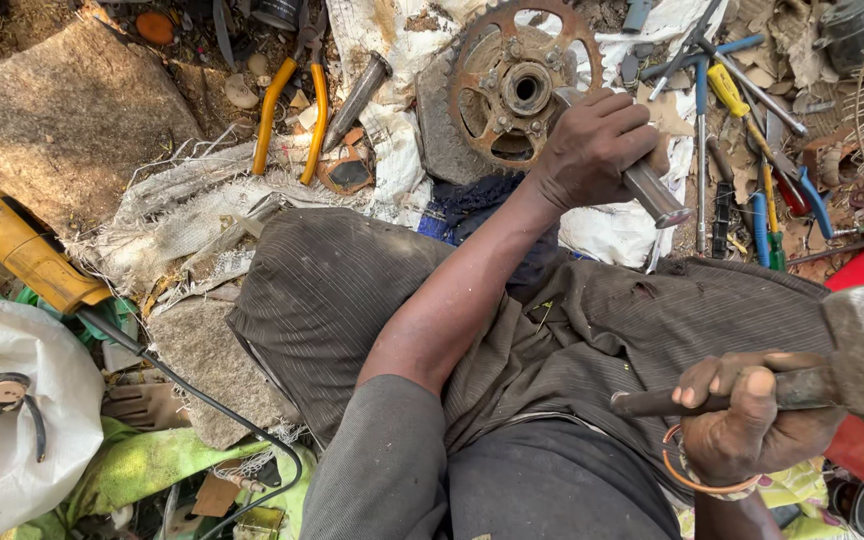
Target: The person sits on the ground and uses a hammer and wrench to strike and adjust a rusty mechanical gear. They repeatedly hit the gear with the hammer and use the wrench to turn or loosen parts of the gear assembly.
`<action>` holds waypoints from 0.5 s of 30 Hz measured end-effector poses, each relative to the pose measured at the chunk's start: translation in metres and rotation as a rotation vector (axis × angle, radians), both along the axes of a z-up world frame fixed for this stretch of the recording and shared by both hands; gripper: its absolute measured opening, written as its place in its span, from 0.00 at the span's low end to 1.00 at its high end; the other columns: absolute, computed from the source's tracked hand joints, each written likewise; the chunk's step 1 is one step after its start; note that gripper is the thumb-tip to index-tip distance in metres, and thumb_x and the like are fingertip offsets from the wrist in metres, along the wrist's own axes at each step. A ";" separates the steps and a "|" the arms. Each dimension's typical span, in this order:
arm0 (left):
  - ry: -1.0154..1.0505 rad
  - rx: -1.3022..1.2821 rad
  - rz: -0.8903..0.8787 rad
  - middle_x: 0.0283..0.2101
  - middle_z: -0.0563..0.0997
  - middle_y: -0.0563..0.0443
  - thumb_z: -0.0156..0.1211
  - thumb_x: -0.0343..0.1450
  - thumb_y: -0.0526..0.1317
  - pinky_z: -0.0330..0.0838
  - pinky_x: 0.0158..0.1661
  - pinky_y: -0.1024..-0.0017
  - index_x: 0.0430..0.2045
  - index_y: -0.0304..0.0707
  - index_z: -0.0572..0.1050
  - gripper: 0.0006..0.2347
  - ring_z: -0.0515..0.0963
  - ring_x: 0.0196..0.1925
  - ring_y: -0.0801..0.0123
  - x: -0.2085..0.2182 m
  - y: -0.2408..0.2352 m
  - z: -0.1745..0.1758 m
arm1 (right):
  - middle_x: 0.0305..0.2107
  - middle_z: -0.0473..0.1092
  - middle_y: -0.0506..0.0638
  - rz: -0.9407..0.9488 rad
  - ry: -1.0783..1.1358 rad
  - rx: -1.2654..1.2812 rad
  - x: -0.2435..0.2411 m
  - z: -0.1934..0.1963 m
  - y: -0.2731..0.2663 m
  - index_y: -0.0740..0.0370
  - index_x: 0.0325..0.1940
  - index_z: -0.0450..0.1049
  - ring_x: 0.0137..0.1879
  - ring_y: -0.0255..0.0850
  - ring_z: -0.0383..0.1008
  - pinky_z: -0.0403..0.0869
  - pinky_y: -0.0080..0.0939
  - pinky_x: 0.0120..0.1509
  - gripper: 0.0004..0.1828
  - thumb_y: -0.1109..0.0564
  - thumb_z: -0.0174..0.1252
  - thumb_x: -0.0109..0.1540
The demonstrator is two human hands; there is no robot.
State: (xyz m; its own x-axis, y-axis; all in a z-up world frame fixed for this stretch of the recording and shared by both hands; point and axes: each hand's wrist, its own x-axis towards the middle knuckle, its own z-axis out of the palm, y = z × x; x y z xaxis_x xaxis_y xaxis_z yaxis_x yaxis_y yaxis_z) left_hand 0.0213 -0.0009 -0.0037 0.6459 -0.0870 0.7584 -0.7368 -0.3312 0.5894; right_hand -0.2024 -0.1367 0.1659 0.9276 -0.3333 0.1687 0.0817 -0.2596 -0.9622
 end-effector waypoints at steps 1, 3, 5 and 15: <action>0.009 0.018 0.011 0.27 0.72 0.55 0.68 0.63 0.42 0.71 0.35 0.63 0.22 0.44 0.71 0.09 0.76 0.31 0.65 0.000 0.001 0.001 | 0.21 0.61 0.51 0.002 0.019 -0.004 -0.003 -0.003 -0.001 0.64 0.54 0.59 0.20 0.35 0.63 0.68 0.41 0.26 0.16 0.53 0.56 0.75; 0.012 -0.008 -0.012 0.26 0.73 0.56 0.67 0.62 0.42 0.72 0.33 0.64 0.22 0.48 0.72 0.07 0.77 0.30 0.66 0.000 0.002 0.002 | 0.21 0.61 0.51 -0.005 0.023 -0.055 -0.009 -0.008 -0.008 0.65 0.50 0.60 0.20 0.35 0.65 0.69 0.42 0.27 0.14 0.53 0.55 0.73; 0.018 -0.032 -0.020 0.25 0.73 0.57 0.67 0.63 0.42 0.72 0.32 0.65 0.22 0.49 0.72 0.07 0.77 0.30 0.67 0.004 0.000 0.000 | 0.20 0.61 0.51 0.003 0.000 -0.079 -0.006 -0.008 -0.020 0.65 0.49 0.61 0.19 0.35 0.64 0.69 0.42 0.26 0.13 0.53 0.55 0.73; -0.028 0.000 0.024 0.19 0.71 0.56 0.64 0.67 0.46 0.70 0.25 0.68 0.17 0.47 0.68 0.12 0.74 0.22 0.70 0.017 -0.009 -0.007 | 0.18 0.62 0.50 0.192 0.333 -0.139 0.033 -0.025 -0.008 0.63 0.41 0.63 0.18 0.35 0.63 0.66 0.39 0.24 0.10 0.57 0.53 0.73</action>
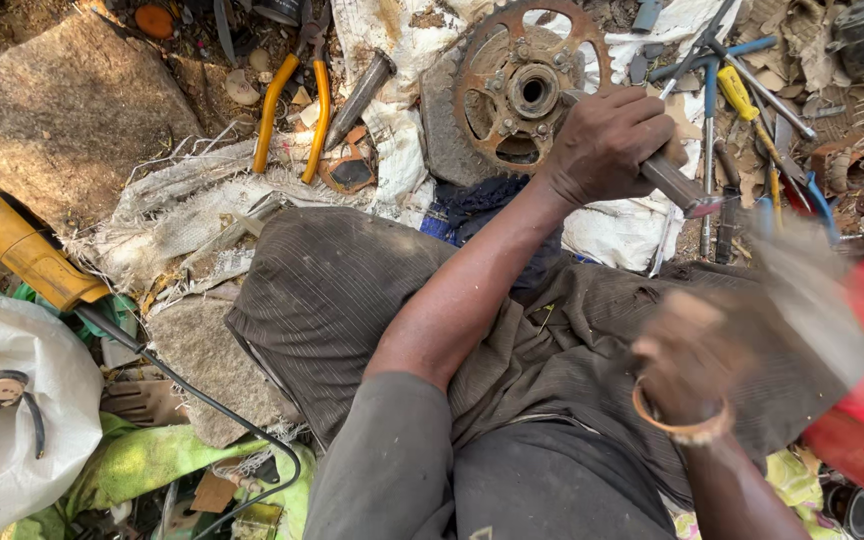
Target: The person sits on the ground and uses a hammer and wrench to strike and adjust a rusty mechanical gear. They repeatedly hit the gear with the hammer and use the wrench to turn or loosen parts of the gear assembly.
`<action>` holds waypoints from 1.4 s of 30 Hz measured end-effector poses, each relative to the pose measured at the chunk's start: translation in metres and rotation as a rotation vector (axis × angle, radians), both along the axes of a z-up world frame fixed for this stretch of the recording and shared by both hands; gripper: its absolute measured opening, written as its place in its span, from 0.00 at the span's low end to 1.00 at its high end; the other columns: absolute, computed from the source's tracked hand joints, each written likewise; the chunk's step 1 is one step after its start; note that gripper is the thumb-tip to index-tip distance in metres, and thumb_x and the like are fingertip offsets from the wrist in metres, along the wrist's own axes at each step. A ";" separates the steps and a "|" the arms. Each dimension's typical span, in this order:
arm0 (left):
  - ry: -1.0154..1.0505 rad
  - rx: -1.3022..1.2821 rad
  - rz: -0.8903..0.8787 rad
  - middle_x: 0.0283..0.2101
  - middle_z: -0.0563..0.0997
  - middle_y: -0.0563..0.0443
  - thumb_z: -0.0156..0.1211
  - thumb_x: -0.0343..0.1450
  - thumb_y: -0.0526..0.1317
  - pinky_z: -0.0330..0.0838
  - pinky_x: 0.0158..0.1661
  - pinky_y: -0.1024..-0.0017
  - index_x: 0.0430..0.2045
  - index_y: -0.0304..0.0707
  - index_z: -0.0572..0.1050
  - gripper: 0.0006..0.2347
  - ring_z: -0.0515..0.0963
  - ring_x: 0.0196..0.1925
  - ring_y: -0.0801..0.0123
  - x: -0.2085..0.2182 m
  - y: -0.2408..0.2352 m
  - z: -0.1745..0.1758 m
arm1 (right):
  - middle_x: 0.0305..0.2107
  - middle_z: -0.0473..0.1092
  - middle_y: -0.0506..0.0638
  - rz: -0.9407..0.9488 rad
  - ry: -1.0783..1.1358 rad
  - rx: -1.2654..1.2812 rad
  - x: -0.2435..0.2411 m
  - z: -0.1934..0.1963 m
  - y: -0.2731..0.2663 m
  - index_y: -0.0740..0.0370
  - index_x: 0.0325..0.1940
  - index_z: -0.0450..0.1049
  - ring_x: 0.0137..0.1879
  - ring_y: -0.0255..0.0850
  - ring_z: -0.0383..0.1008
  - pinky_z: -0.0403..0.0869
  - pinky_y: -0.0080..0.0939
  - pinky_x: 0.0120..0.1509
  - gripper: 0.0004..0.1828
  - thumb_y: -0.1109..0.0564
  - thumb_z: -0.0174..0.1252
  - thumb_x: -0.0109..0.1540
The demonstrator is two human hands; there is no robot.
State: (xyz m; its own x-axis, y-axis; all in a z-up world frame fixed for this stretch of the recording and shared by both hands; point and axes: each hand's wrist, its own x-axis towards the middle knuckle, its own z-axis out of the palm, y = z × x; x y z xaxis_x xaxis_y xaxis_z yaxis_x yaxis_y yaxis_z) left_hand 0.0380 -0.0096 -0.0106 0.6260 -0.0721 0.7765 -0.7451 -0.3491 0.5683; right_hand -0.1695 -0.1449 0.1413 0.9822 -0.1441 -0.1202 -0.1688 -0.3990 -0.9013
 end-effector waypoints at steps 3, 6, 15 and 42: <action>-0.028 0.026 0.002 0.23 0.72 0.52 0.65 0.66 0.44 0.71 0.31 0.65 0.19 0.44 0.68 0.11 0.76 0.28 0.64 -0.005 0.015 0.005 | 0.17 0.62 0.49 -0.065 0.062 0.106 -0.034 -0.027 0.014 0.63 0.39 0.63 0.17 0.35 0.62 0.65 0.38 0.23 0.10 0.58 0.53 0.73; -0.023 0.034 -0.021 0.24 0.73 0.53 0.63 0.68 0.43 0.72 0.34 0.64 0.20 0.44 0.69 0.10 0.76 0.29 0.65 -0.005 0.013 0.005 | 0.18 0.61 0.48 -0.116 -0.024 0.250 -0.046 -0.030 0.008 0.63 0.39 0.63 0.18 0.34 0.61 0.65 0.37 0.22 0.10 0.59 0.53 0.74; -0.031 0.101 -0.057 0.24 0.73 0.52 0.63 0.68 0.42 0.73 0.34 0.64 0.19 0.43 0.69 0.11 0.75 0.28 0.65 -0.007 -0.008 -0.003 | 0.21 0.60 0.50 -0.229 -0.063 0.281 -0.024 0.006 -0.002 0.63 0.46 0.59 0.19 0.35 0.60 0.66 0.38 0.23 0.08 0.59 0.50 0.76; 0.200 0.098 -0.250 0.27 0.75 0.51 0.66 0.67 0.40 0.73 0.37 0.61 0.24 0.42 0.72 0.07 0.78 0.33 0.61 -0.027 -0.025 0.006 | 0.23 0.63 0.43 -0.262 0.325 0.094 0.054 -0.060 -0.050 0.56 0.43 0.65 0.21 0.30 0.62 0.62 0.32 0.21 0.05 0.57 0.53 0.72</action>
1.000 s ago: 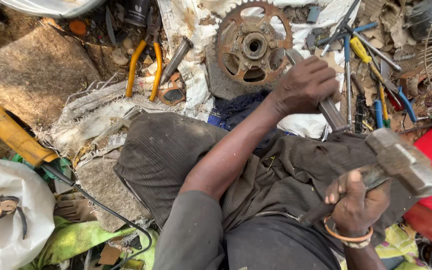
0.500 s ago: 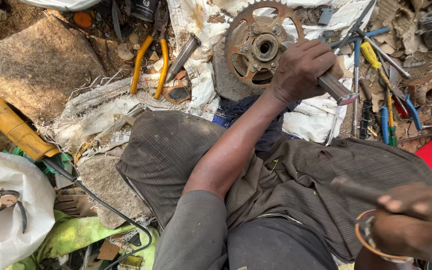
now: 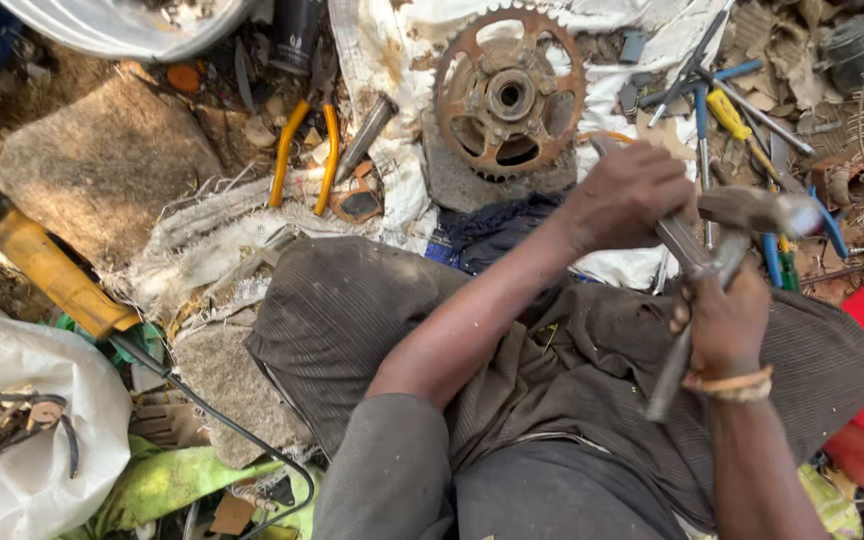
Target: The person sits on the ground and uses a hammer and wrench to strike and adjust a rusty mechanical gear. They repeatedly hit the gear with the hammer and use the wrench to turn or loosen parts of the gear assembly.
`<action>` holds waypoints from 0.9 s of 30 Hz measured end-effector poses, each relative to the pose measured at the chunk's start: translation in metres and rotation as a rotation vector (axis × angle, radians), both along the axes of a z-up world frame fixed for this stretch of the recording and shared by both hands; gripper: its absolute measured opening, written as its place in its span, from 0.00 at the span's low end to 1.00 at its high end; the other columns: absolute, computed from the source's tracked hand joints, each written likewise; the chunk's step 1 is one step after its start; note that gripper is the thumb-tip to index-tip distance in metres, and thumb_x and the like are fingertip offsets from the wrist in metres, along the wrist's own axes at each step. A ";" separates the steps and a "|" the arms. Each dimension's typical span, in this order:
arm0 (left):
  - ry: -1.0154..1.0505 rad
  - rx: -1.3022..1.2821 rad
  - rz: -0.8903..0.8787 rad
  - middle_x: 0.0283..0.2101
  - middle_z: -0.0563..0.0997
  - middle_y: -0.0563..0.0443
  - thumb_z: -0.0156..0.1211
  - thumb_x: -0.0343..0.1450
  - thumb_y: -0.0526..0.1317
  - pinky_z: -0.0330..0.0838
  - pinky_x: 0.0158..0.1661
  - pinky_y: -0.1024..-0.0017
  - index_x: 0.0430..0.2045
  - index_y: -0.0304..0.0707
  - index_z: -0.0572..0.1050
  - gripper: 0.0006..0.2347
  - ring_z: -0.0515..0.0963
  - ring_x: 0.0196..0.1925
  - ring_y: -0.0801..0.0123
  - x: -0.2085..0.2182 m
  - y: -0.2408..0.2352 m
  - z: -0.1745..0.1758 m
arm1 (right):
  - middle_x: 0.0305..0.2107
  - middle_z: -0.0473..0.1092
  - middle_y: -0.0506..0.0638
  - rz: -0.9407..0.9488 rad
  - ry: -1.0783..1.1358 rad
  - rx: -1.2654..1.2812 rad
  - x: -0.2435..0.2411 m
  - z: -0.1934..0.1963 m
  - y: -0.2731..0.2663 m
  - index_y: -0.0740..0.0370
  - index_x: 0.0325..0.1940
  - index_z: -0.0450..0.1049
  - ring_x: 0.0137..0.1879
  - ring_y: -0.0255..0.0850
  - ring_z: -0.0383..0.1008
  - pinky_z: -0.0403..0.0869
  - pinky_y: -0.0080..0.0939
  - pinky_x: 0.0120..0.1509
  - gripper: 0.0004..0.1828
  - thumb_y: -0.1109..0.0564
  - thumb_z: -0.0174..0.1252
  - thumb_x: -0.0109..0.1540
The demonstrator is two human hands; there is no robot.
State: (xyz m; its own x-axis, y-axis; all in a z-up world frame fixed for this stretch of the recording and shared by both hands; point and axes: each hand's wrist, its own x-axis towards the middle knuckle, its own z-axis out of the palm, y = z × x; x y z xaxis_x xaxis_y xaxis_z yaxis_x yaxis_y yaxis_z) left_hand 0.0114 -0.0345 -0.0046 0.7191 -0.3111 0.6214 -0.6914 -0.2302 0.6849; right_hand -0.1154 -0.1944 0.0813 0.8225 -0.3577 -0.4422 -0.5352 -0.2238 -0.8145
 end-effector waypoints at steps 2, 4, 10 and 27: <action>0.100 0.020 -0.081 0.28 0.76 0.50 0.65 0.64 0.40 0.73 0.39 0.60 0.25 0.41 0.72 0.07 0.78 0.33 0.59 -0.009 -0.013 -0.003 | 0.25 0.64 0.45 -0.010 0.179 0.043 0.019 -0.047 -0.039 0.59 0.45 0.68 0.23 0.32 0.63 0.63 0.33 0.22 0.06 0.56 0.51 0.73; 0.202 0.074 -0.142 0.27 0.78 0.50 0.67 0.60 0.44 0.73 0.37 0.59 0.24 0.40 0.73 0.10 0.79 0.32 0.58 -0.015 -0.021 -0.011 | 0.27 0.66 0.47 -0.038 0.243 0.350 0.030 -0.102 -0.081 0.61 0.47 0.68 0.25 0.33 0.64 0.66 0.33 0.25 0.08 0.54 0.50 0.74; 0.180 0.322 -0.012 0.36 0.80 0.46 0.60 0.66 0.35 0.74 0.43 0.55 0.36 0.38 0.72 0.08 0.81 0.43 0.53 -0.020 -0.029 -0.039 | 0.32 0.69 0.50 -0.056 0.223 0.877 0.040 -0.203 -0.154 0.60 0.55 0.69 0.26 0.31 0.61 0.65 0.27 0.26 0.12 0.51 0.46 0.75; 0.110 0.219 0.144 0.48 0.71 0.39 0.62 0.61 0.40 0.67 0.47 0.51 0.52 0.35 0.72 0.24 0.71 0.51 0.47 -0.024 -0.031 -0.002 | 0.40 0.76 0.64 0.813 0.107 -1.288 0.066 -0.086 -0.096 0.63 0.40 0.80 0.49 0.60 0.78 0.77 0.56 0.51 0.09 0.54 0.64 0.65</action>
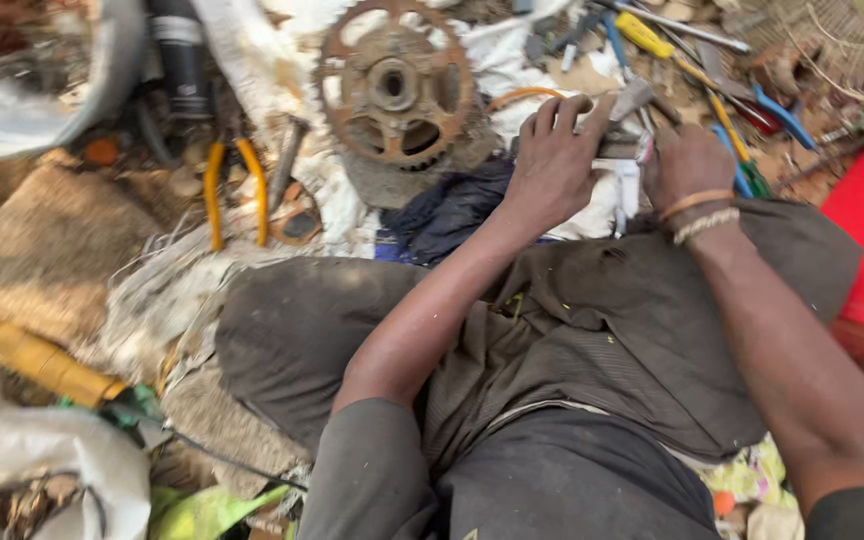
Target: The person sits on the ground and uses a hammer and wrench to strike and adjust a rusty mechanical gear. They repeatedly hit the gear with the hammer and use the wrench to turn or loosen parts of the gear assembly.
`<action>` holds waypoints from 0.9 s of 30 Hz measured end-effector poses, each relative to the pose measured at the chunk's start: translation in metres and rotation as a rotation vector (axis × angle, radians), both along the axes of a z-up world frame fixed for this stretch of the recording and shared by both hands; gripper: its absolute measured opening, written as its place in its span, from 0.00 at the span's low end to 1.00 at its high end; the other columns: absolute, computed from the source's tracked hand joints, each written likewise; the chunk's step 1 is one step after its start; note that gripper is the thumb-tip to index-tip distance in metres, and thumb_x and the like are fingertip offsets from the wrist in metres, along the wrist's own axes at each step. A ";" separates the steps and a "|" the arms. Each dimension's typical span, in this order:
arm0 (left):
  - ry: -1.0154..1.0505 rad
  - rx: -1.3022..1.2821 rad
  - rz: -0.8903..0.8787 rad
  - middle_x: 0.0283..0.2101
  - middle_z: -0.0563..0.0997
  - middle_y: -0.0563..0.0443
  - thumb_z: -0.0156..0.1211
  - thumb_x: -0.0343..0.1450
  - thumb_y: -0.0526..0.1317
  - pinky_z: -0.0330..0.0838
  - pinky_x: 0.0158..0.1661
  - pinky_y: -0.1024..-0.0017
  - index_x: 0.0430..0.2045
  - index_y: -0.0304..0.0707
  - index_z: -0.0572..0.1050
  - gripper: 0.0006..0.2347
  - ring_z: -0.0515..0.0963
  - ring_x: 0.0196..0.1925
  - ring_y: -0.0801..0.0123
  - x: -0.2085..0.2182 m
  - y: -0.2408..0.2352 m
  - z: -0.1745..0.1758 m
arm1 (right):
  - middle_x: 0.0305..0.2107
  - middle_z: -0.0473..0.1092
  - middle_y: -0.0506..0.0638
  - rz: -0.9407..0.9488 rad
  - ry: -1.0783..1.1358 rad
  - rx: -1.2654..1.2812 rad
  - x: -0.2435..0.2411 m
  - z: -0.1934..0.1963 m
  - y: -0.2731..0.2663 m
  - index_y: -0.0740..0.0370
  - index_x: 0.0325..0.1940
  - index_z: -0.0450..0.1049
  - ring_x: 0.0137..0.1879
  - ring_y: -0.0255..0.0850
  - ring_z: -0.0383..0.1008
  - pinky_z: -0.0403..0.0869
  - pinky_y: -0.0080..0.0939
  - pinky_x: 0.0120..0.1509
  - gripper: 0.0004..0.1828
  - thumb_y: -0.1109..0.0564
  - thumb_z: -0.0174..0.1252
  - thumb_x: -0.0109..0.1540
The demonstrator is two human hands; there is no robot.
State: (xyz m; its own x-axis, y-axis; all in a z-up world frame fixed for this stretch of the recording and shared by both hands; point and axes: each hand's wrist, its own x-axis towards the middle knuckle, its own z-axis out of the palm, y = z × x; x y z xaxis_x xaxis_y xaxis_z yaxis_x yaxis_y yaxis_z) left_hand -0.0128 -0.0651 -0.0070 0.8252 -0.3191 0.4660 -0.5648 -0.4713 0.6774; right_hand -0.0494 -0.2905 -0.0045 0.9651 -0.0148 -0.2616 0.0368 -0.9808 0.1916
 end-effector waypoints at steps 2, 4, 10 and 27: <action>0.005 0.046 0.056 0.49 0.71 0.38 0.65 0.59 0.43 0.66 0.47 0.50 0.52 0.34 0.72 0.26 0.70 0.53 0.46 -0.004 0.018 0.004 | 0.38 0.75 0.62 0.184 -0.277 0.101 -0.025 -0.018 0.011 0.62 0.39 0.78 0.48 0.58 0.78 0.76 0.55 0.48 0.09 0.54 0.64 0.67; 0.136 0.080 0.037 0.52 0.72 0.40 0.69 0.65 0.40 0.67 0.51 0.50 0.51 0.35 0.72 0.21 0.70 0.57 0.48 -0.004 0.037 0.010 | 0.36 0.76 0.63 0.062 -0.042 0.043 -0.047 -0.038 0.014 0.62 0.42 0.79 0.43 0.60 0.79 0.77 0.57 0.44 0.08 0.55 0.61 0.65; 0.128 0.554 0.399 0.48 0.74 0.45 0.63 0.68 0.33 0.67 0.51 0.56 0.45 0.42 0.74 0.13 0.75 0.52 0.54 0.001 0.107 -0.002 | 0.36 0.76 0.74 -0.176 0.167 0.088 -0.043 -0.106 -0.028 0.73 0.51 0.74 0.44 0.69 0.78 0.77 0.62 0.49 0.25 0.48 0.63 0.61; 0.492 0.334 0.132 0.39 0.82 0.40 0.65 0.73 0.46 0.74 0.50 0.54 0.43 0.39 0.74 0.13 0.81 0.47 0.50 -0.045 0.192 0.010 | 0.39 0.75 0.53 -0.105 -0.530 0.844 -0.076 0.030 0.078 0.65 0.57 0.79 0.42 0.41 0.72 0.71 0.45 0.48 0.10 0.61 0.60 0.72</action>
